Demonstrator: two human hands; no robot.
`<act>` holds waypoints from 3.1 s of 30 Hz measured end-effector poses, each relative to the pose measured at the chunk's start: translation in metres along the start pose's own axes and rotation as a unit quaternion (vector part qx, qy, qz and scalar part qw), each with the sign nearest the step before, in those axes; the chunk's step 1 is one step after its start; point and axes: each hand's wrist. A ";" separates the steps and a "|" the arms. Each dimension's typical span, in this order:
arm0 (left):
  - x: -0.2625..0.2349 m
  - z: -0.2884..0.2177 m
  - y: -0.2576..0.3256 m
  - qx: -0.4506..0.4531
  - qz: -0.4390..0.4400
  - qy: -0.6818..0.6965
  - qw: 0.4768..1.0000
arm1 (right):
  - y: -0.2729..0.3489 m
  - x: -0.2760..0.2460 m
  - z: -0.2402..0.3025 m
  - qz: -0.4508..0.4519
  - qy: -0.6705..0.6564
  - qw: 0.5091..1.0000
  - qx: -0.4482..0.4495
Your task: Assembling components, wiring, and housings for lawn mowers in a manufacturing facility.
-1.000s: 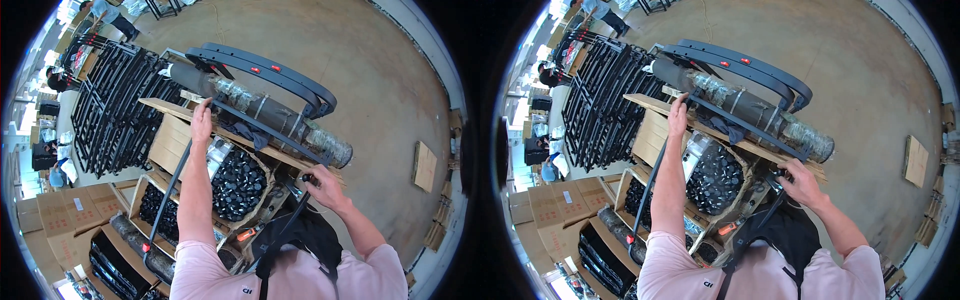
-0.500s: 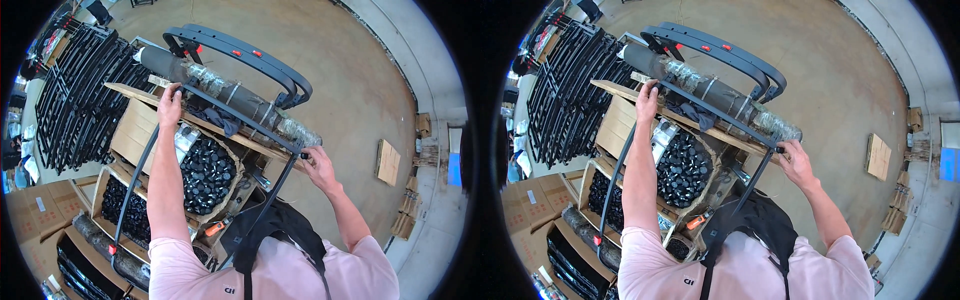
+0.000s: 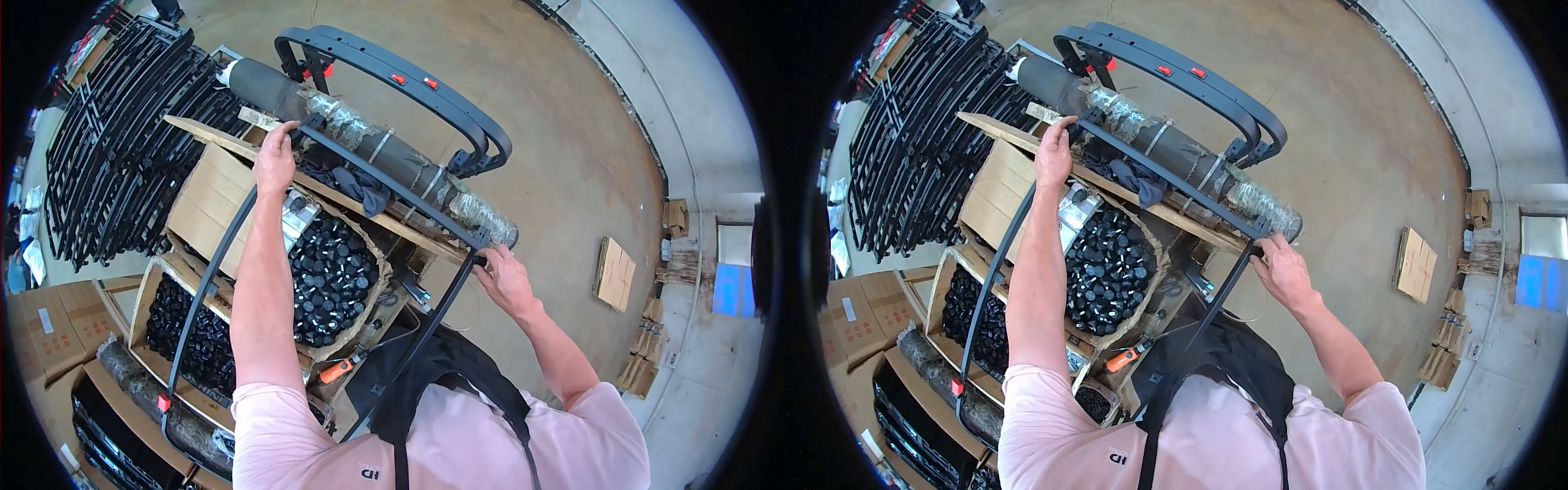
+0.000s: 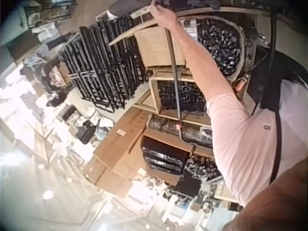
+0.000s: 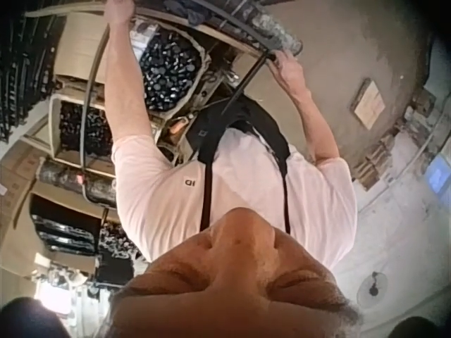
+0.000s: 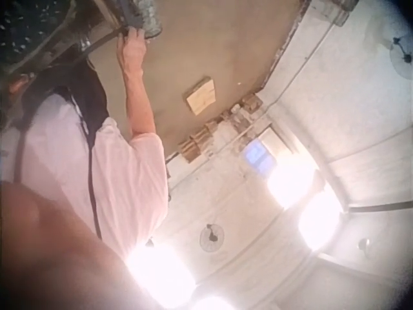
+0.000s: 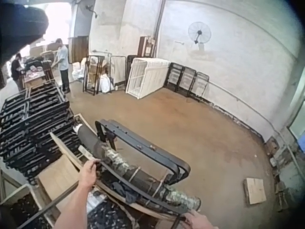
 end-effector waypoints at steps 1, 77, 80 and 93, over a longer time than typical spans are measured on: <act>0.000 0.003 -0.001 0.021 -0.012 -0.014 1.000 | -0.002 0.000 0.001 0.001 0.002 1.000 -0.002; -0.006 -0.015 -0.001 -0.056 -0.029 -0.005 0.998 | -0.035 -0.024 0.020 0.192 0.321 0.920 -0.116; -0.005 -0.007 0.009 -0.027 -0.054 0.024 0.998 | -0.033 -0.024 0.022 0.180 0.328 0.917 -0.139; -0.005 -0.001 0.003 -0.028 -0.046 -0.032 0.998 | -0.041 -0.021 0.038 0.157 0.274 0.931 -0.181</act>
Point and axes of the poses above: each hand's wrist, its own y-axis away from the middle knuckle, its own x-axis out of the palm, z = x × y, and after that the axes turned 8 degrees about -z, right-handed
